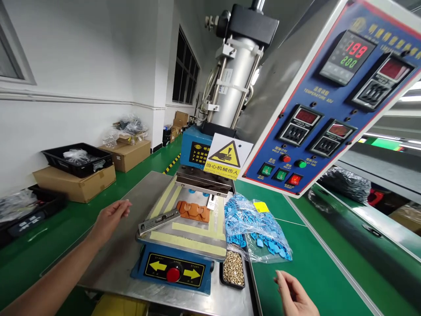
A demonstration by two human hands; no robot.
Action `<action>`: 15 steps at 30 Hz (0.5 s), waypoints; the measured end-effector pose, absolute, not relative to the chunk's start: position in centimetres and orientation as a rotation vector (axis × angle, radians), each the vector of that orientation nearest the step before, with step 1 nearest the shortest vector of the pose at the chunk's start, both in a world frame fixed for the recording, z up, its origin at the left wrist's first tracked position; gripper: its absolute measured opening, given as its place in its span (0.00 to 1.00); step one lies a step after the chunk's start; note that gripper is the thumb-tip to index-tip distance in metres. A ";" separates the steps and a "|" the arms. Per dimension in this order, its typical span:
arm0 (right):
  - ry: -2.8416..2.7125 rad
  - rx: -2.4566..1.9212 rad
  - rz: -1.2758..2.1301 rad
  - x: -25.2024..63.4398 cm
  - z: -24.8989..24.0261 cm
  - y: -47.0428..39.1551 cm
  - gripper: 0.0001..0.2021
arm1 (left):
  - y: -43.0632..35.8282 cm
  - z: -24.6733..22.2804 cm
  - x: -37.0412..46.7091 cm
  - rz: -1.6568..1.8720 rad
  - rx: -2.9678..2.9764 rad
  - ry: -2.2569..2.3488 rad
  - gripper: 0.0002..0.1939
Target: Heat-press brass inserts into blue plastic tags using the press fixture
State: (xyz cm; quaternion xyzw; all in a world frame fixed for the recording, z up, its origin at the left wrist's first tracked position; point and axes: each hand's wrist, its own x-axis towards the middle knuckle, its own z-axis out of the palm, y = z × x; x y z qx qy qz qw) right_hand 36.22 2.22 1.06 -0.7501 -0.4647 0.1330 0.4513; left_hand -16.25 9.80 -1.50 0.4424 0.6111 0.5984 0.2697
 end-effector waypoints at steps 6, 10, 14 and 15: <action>-1.454 -1.381 0.699 24.4 7.3 7.6 0.19 | 10.2 6.7 -10.7 1.348 1.514 1.369 0.22; -1.337 -1.217 1.010 19.4 8.5 12.5 0.19 | 12.8 8.1 -5.8 1.252 1.322 1.203 0.19; -1.177 -1.146 1.193 16.9 9.1 14.9 0.16 | 14.8 8.5 -3.2 1.249 1.056 1.093 0.18; -1.147 -1.138 1.227 16.5 9.3 15.1 0.15 | 15.1 8.6 -2.8 1.260 1.014 1.062 0.18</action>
